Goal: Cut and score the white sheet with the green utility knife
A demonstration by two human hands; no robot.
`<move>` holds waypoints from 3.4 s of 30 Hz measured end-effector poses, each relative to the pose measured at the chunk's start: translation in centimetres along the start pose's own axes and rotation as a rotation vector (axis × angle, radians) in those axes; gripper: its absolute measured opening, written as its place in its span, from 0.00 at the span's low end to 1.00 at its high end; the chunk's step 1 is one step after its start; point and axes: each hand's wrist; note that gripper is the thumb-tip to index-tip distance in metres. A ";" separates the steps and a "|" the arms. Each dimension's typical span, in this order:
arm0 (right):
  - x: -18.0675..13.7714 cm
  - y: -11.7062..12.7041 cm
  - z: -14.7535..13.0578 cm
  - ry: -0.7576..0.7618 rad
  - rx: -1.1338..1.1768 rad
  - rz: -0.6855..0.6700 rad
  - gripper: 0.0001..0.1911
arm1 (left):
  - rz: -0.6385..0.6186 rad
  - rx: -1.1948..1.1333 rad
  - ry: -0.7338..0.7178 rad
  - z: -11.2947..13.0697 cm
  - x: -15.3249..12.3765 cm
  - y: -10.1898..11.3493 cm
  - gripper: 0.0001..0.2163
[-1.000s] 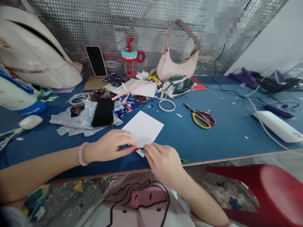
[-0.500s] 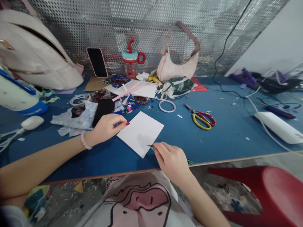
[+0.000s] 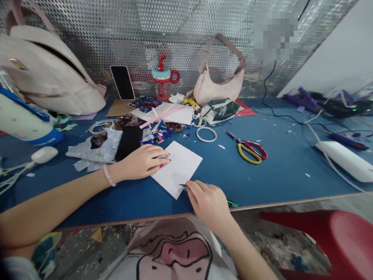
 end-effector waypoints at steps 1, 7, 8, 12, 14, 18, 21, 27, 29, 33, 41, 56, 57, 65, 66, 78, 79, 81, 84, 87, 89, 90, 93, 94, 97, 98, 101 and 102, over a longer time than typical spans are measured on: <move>0.0 -0.1 -0.1 0.001 -0.003 0.003 0.16 | -0.007 0.022 -0.035 0.0 0.0 0.0 0.13; 0.0 -0.5 -0.3 -0.008 -0.032 0.001 0.17 | 0.058 0.109 -0.133 -0.2 -0.1 -0.3 0.12; -0.1 -0.5 -0.3 -0.010 -0.034 -0.001 0.17 | 0.068 0.121 -0.144 -0.2 -0.1 -0.3 0.12; -0.1 -0.6 -0.3 -0.012 -0.042 0.009 0.17 | 0.125 0.168 -0.182 -0.1 -0.1 -0.4 0.12; -0.2 -0.6 -0.3 -0.015 -0.047 0.008 0.17 | 0.155 0.176 -0.200 -0.1 -0.1 -0.4 0.12; -0.2 -0.6 -0.3 -0.016 -0.050 -0.002 0.17 | 0.189 0.178 -0.226 -0.1 -0.1 -0.4 0.12; -0.2 -0.6 -0.4 -0.017 -0.050 0.000 0.17 | 0.199 0.182 -0.230 -0.1 -0.2 -0.5 0.13; -0.2 -0.6 -0.4 -0.023 -0.054 -0.009 0.16 | 0.201 0.197 -0.220 -0.1 -0.3 -0.5 0.13; -0.1 -0.5 -0.4 -0.016 -0.057 -0.007 0.16 | 0.198 0.199 -0.231 -0.1 -0.3 -0.5 0.13; -0.1 -0.5 -0.4 -0.010 -0.064 0.001 0.17 | 0.199 0.191 -0.242 -0.1 -0.3 -0.4 0.13; -0.1 -0.5 -0.4 0.003 -0.068 0.016 0.16 | 0.183 0.199 -0.237 -0.1 -0.3 -0.4 0.13; 0.0 -0.4 -0.6 0.000 -0.067 0.020 0.17 | 0.227 0.177 -0.249 0.0 -0.2 -0.4 0.12; 0.0 -0.4 -0.6 0.000 -0.065 0.020 0.17 | 0.230 0.177 -0.249 0.0 -0.2 -0.4 0.12; -0.1 -0.5 -0.5 0.010 -0.058 0.036 0.16 | 0.221 0.199 -0.243 -0.1 -0.3 -0.6 0.12; -0.1 -0.5 -0.5 0.009 -0.059 0.034 0.16 | 0.216 0.203 -0.244 -0.1 -0.3 -0.6 0.13; 0.1 -0.4 -0.6 0.017 -0.069 0.042 0.17 | 0.155 0.203 -0.218 -0.3 -0.5 -0.8 0.14; 0.1 -0.4 -0.6 0.018 -0.068 0.043 0.17 | 0.159 0.199 -0.221 -0.3 -0.5 -0.9 0.14; 0.1 -0.4 -0.6 0.019 -0.066 0.041 0.17 | 0.156 0.189 -0.226 -0.4 -0.5 -1.0 0.14; 0.1 -0.4 -0.5 0.020 -0.066 0.028 0.17 | 0.123 0.153 -0.196 -0.3 -0.4 -0.9 0.15; 0.2 -0.4 -0.4 0.027 -0.060 -0.009 0.17 | 0.025 0.070 -0.129 -0.1 -0.2 -0.5 0.15; 0.3 -0.3 -0.2 0.043 -0.047 -0.046 0.17 | -0.055 0.007 -0.085 0.1 0.2 -0.1 0.16; 0.4 -0.1 -0.1 0.055 -0.037 -0.069 0.16 | -0.086 -0.017 -0.064 0.1 0.3 0.1 0.16; 1.0 0.5 0.4 0.094 0.000 -0.169 0.15 | -0.144 -0.052 -0.026 0.2 1.0 0.4 0.18; 1.4 0.8 0.6 0.106 0.005 -0.208 0.14 | -0.154 -0.052 -0.022 0.2 1.2 0.4 0.18; 2.6 1.4 1.6 0.141 -0.033 -0.295 0.12 | -0.165 -0.022 -0.032 0.0 1.9 0.4 0.18; 3.2 1.5 2.0 0.155 -0.062 -0.314 0.14 | -0.165 0.000 -0.033 -0.1 2.1 0.3 0.18; 4.8 1.8 2.9 0.184 -0.130 -0.423 0.21 | -0.163 0.070 -0.024 -0.2 2.7 0.3 0.18; 5.2 1.9 3.0 0.196 -0.135 -0.468 0.22 | -0.165 0.089 -0.018 -0.2 2.9 0.3 0.18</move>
Point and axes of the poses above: each hand's wrist, its own x-axis towards the middle knuckle, its own y-axis out of the back of the hand, z = x × y, and after that the axes turned 5 degrees about y, right-handed
